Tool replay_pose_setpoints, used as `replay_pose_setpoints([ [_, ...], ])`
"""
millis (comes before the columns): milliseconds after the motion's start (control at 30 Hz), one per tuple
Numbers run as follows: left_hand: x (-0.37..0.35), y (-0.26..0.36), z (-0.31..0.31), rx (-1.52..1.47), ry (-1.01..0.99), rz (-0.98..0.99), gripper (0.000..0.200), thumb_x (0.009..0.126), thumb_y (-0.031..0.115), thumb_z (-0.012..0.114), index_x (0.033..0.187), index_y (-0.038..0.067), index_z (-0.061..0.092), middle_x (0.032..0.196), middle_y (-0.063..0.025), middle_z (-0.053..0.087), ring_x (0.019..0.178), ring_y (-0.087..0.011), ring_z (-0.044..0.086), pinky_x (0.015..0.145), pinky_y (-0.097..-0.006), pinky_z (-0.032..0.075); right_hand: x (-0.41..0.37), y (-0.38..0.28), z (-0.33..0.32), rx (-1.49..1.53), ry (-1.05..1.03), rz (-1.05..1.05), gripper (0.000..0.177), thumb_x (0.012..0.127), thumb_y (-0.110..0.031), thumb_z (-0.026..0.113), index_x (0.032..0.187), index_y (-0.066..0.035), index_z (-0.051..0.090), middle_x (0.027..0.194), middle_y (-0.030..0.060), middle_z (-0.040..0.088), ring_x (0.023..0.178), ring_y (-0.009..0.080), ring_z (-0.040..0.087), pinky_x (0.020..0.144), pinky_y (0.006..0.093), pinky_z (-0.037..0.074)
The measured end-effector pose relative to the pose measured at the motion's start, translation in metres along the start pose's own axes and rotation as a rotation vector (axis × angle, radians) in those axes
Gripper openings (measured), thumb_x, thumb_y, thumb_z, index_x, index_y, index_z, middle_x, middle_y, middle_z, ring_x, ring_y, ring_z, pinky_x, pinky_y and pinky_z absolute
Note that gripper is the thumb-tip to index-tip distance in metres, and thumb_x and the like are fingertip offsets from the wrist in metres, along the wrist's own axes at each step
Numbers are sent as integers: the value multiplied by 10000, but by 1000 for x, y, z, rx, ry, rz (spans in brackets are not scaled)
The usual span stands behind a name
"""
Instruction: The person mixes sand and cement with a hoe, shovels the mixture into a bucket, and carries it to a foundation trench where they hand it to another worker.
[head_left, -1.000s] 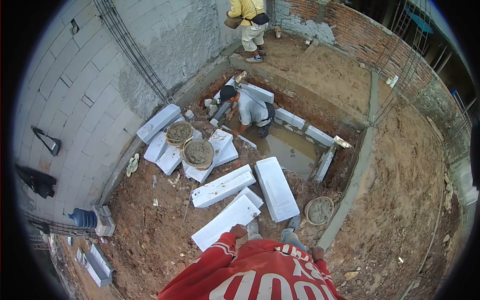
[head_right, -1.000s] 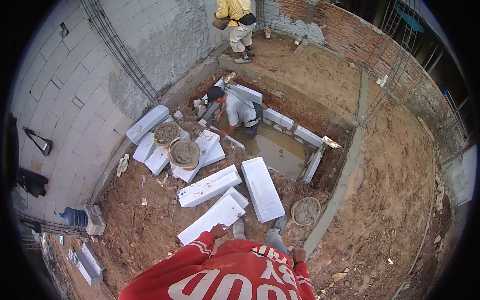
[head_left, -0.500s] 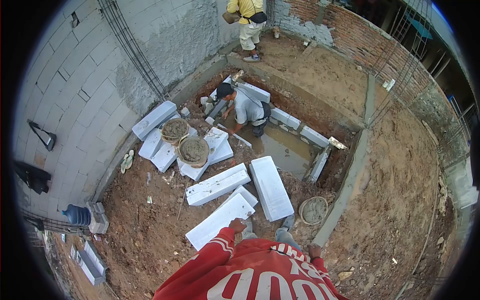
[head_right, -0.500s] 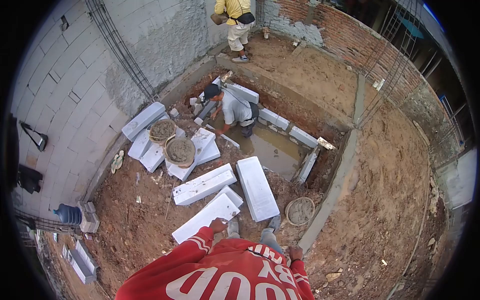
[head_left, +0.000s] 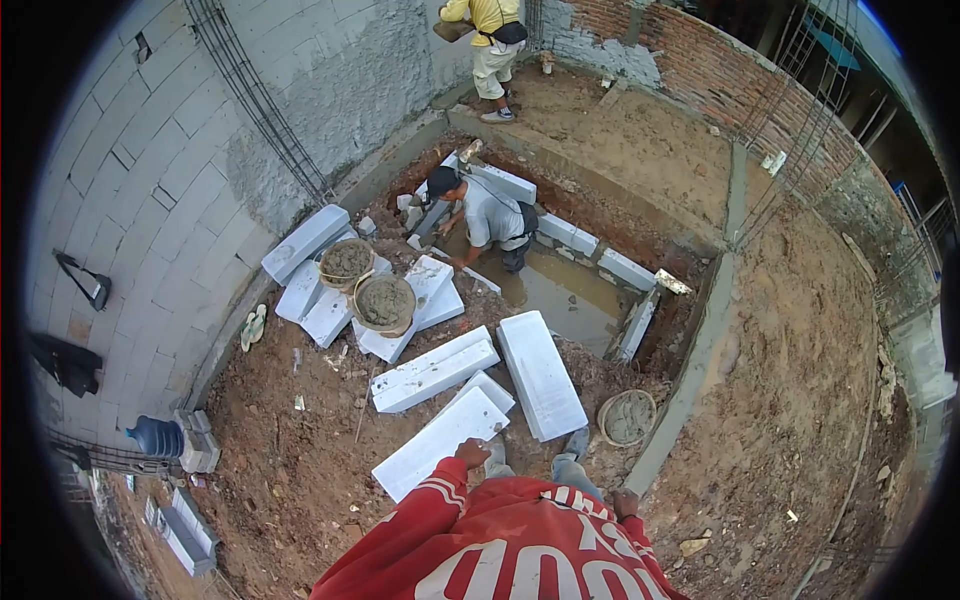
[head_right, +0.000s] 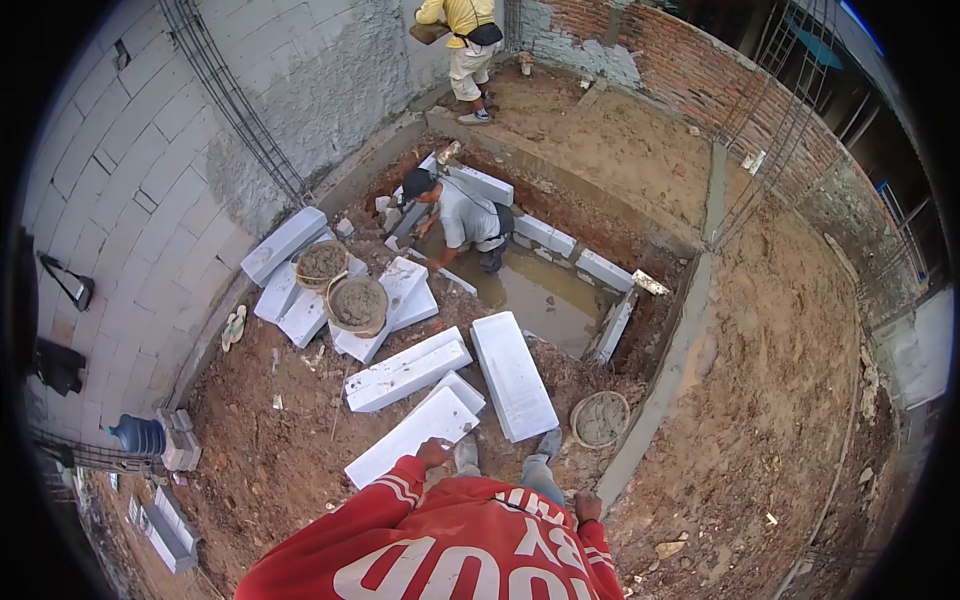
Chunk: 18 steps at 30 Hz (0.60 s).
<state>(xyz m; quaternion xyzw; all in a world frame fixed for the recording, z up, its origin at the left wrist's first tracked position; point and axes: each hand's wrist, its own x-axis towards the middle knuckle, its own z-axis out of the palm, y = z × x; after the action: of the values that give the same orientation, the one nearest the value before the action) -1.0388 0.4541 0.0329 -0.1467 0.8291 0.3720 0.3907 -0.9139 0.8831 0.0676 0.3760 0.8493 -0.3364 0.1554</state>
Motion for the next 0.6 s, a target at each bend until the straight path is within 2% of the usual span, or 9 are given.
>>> replay_pose_setpoints([
  [67, -4, -3, 1, 29, 65, -16, 546, 706, 379, 649, 1150, 63, 620, 1033, -226, 653, 992, -372, 625, 890, -425, 492, 1, 3, 1, -18, -12, 3, 418, 691, -326, 625, 896, 34, 683, 897, 276, 654, 870, 400, 635, 786, 427, 491],
  [200, -11, -3, -1, 5, 37, -5, 519, 705, 373, 646, 1132, 77, 633, 1011, -218, 661, 965, -360, 638, 875, -420, 500, 0, -2, -2, -84, -42, -59, 371, 699, -305, 628, 879, 14, 690, 874, 253, 666, 854, 376, 646, 778, 417, 494],
  [333, -14, 2, 0, 14, 35, -4, 505, 714, 366, 639, 1128, 76, 635, 982, -208, 670, 935, -347, 650, 856, -411, 509, -8, -15, -12, -5, -74, -21, 363, 701, -316, 629, 875, -3, 694, 866, 238, 672, 847, 368, 649, 773, 415, 495],
  [433, -20, 9, -2, 3, 34, 4, 489, 721, 364, 634, 1127, 92, 641, 957, -193, 679, 920, -332, 657, 848, -407, 511, -32, -52, -33, 61, -109, 2, 357, 703, -314, 631, 877, -9, 695, 869, 230, 674, 840, 364, 651, 768, 414, 496],
  [500, -23, 16, -4, -8, 28, 19, 479, 724, 364, 632, 1126, 104, 646, 944, -186, 682, 915, -323, 660, 846, -407, 511, -53, -85, -49, 200, -115, 120, 352, 703, -314, 634, 872, -13, 697, 868, 231, 675, 839, 359, 653, 764, 413, 497],
  [600, -24, 22, -6, 28, 50, 13, 460, 725, 365, 632, 1123, 135, 656, 929, -176, 687, 908, -315, 663, 852, -403, 510, -32, -48, -30, 92, -93, 38, 354, 699, -316, 638, 869, -12, 698, 854, 231, 676, 823, 362, 655, 759, 416, 499],
])
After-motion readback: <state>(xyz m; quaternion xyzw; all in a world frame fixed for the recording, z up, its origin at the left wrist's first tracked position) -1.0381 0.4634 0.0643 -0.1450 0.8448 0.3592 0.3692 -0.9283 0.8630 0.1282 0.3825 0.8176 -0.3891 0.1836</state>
